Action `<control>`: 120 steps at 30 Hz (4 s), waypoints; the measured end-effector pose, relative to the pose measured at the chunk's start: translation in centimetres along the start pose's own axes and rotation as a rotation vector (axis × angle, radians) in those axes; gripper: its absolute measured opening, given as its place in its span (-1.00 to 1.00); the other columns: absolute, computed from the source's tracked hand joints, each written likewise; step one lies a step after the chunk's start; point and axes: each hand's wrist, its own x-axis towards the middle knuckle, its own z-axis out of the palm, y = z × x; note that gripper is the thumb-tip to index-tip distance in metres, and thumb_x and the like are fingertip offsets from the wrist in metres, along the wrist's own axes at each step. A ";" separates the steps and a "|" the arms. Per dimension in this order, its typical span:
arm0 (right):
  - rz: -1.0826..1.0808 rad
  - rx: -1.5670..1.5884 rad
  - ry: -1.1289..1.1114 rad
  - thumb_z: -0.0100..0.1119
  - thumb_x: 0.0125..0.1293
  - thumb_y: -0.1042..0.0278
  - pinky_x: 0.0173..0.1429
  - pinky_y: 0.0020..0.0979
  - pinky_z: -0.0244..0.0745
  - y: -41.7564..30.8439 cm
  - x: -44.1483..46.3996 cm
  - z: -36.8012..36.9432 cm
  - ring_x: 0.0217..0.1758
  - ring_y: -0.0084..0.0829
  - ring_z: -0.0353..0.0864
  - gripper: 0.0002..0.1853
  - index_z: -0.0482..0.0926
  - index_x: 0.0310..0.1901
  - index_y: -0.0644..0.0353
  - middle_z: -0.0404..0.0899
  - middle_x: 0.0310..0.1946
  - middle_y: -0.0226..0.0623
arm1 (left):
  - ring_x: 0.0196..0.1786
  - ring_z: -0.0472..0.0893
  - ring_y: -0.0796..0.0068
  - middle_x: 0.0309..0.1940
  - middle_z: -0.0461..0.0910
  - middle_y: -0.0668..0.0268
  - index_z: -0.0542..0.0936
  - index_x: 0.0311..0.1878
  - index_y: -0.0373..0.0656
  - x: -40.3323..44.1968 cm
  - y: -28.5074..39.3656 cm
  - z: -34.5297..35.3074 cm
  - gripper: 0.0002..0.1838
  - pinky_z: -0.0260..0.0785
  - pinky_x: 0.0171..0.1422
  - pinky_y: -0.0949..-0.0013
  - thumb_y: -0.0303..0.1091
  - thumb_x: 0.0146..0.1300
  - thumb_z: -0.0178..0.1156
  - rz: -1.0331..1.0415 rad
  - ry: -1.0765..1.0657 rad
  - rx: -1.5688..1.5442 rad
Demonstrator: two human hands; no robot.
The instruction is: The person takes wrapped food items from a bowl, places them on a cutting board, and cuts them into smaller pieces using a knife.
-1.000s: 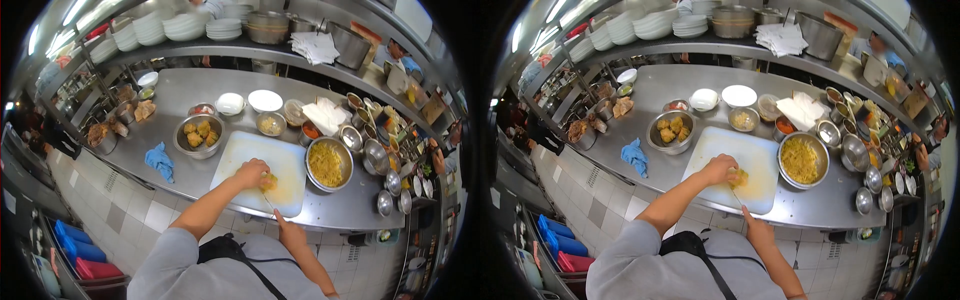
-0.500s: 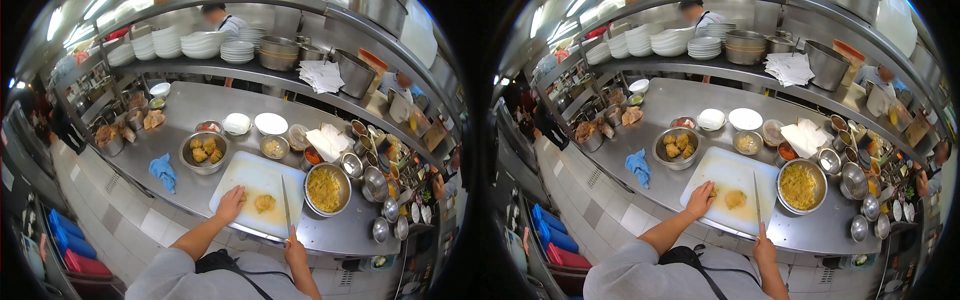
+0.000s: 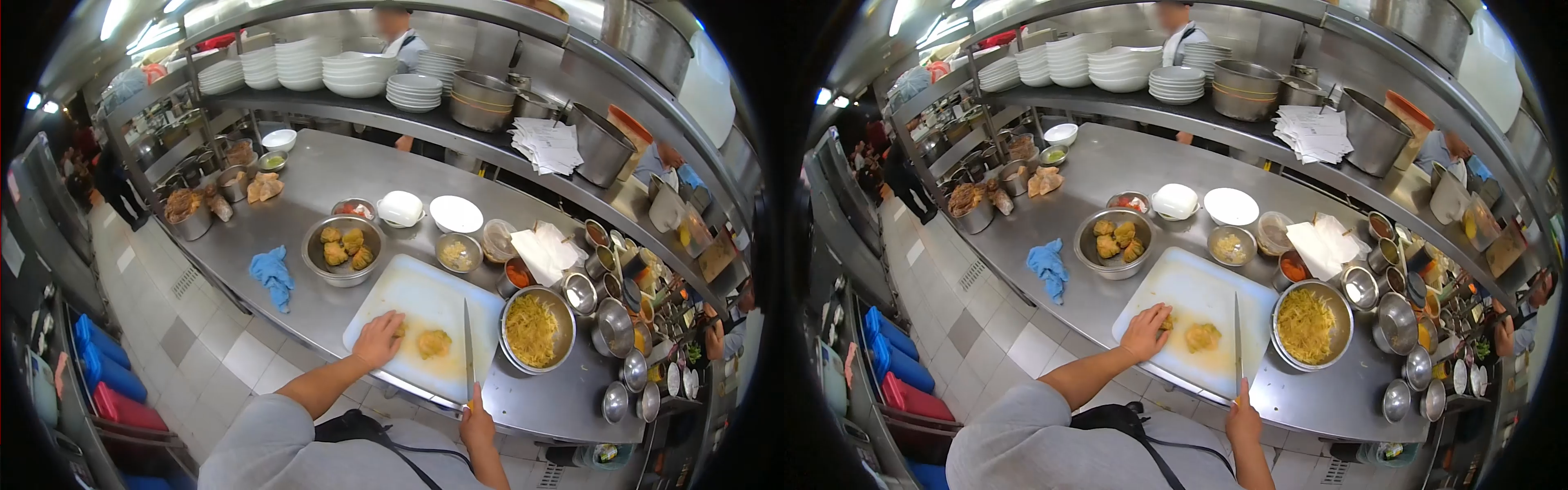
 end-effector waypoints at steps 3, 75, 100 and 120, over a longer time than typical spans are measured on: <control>0.024 -0.016 -0.014 0.17 0.60 0.31 0.05 0.09 0.65 -0.4 -0.2 -0.3 -0.05 0.13 0.82 -0.12 -0.06 0.78 -0.36 0.81 -0.12 0.07 | 0.47 0.48 -0.02 0.51 0.42 0.05 0.38 0.60 0.03 -0.2 0.1 0.2 -0.25 0.37 0.52 -0.05 -0.27 0.35 0.36 -0.001 -0.009 0.002; 0.058 -0.062 0.086 0.15 0.60 0.24 0.04 0.16 0.64 -1.8 -0.8 0.4 -0.12 0.17 0.79 -0.17 0.00 0.77 -0.35 0.78 -0.21 0.09 | 0.36 0.55 -0.11 0.40 0.50 -0.01 0.59 0.24 -0.09 0.1 -2.3 1.1 -0.55 0.44 0.43 0.00 -0.27 0.34 0.45 0.005 0.063 -0.327; 0.228 0.058 -0.065 0.03 0.41 0.57 0.07 0.00 0.75 -2.6 -2.1 -0.7 0.03 -0.01 0.84 0.06 -0.16 0.78 -0.60 0.78 0.07 0.01 | -0.24 0.66 -0.01 -0.27 0.70 -0.02 0.67 -0.28 -0.28 -0.9 -2.9 2.1 -0.60 0.52 -0.07 0.04 -0.10 0.21 0.54 -0.079 -0.138 -0.383; -0.004 0.066 -0.150 0.00 0.40 0.55 0.13 0.00 0.73 0.6 -3.0 -3.9 0.06 -0.01 0.84 0.06 -0.17 0.78 -0.60 0.79 0.07 0.04 | 0.01 0.55 0.05 -0.06 0.55 0.07 0.64 -0.02 -0.33 0.6 -4.8 5.2 -0.67 0.41 0.20 0.03 -0.19 0.66 0.15 -0.275 0.224 -0.178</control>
